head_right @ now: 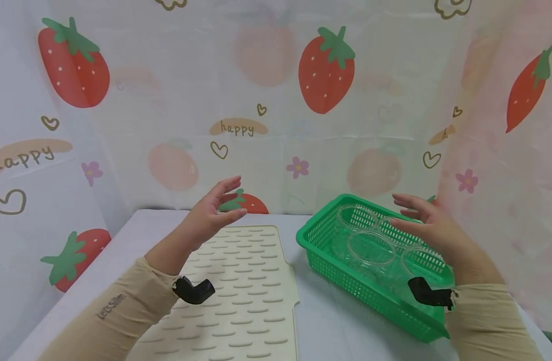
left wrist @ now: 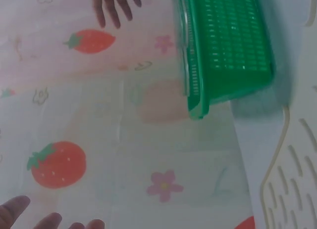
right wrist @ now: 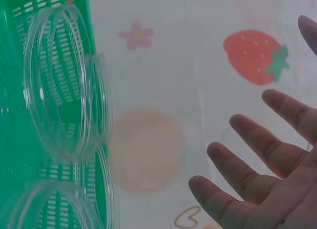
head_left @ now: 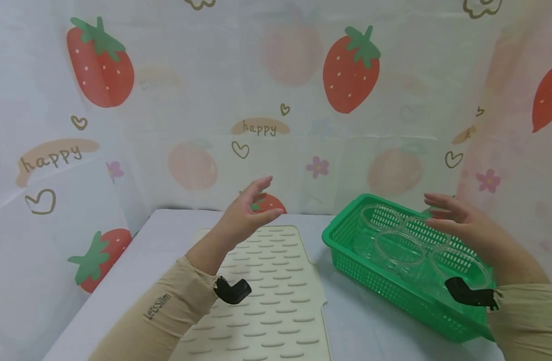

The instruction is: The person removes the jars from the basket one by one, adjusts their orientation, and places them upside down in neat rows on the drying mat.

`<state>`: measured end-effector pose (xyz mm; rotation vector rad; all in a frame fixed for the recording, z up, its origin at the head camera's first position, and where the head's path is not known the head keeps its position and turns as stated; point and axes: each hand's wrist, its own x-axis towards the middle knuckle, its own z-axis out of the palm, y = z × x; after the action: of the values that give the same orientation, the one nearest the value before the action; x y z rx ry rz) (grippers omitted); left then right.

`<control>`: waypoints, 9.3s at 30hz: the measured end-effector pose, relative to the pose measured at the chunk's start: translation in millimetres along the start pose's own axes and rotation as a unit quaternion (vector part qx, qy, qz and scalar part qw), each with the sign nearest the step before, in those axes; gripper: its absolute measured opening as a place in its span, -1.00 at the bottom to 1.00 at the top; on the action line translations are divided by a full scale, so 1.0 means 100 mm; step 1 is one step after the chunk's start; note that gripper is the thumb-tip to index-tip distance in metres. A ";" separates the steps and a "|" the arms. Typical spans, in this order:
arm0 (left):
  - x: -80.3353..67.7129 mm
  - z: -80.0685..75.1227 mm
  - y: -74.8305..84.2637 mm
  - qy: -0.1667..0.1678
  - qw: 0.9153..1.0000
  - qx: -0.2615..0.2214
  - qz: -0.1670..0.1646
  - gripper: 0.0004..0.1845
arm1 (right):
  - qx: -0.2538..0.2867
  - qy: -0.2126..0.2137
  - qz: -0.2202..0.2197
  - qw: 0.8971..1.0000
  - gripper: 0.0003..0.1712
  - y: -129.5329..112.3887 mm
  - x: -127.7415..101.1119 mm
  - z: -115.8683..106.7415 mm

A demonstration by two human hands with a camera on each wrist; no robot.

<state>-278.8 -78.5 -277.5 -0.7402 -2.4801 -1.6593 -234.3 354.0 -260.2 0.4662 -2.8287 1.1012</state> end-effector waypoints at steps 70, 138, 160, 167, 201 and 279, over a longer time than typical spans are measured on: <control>0.34 1.53 0.25 -0.151 0.986 -0.068 0.029 -0.23 | 0.050 -0.169 0.123 0.977 0.08 0.84 -0.44 -0.09; 0.34 1.36 0.00 -0.157 0.984 -0.089 0.008 -0.21 | 0.151 -0.168 -0.089 0.970 -0.14 0.57 -0.29 -0.20; 0.33 1.22 -0.01 -0.143 0.986 -0.078 0.021 -0.19 | 0.101 -0.119 -0.172 0.973 -0.14 0.13 -0.17 -0.46; 0.32 1.11 -0.06 -0.144 0.983 -0.108 0.027 -0.18 | 0.160 -0.146 -0.222 0.951 -0.14 0.00 -0.02 -0.40; -0.11 0.33 -0.30 -0.101 0.985 -0.136 0.020 -0.16 | 0.439 -0.058 -0.398 0.803 -0.06 -0.49 0.61 0.99; -0.31 0.18 -0.40 0.013 0.972 -0.232 -0.017 -0.18 | 0.296 0.013 -0.288 0.911 0.00 -0.91 0.71 1.21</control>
<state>-264.3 -85.7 -328.5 -0.7048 -2.1108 -2.2801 -268.4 191.4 -278.8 1.2076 -2.0310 1.7420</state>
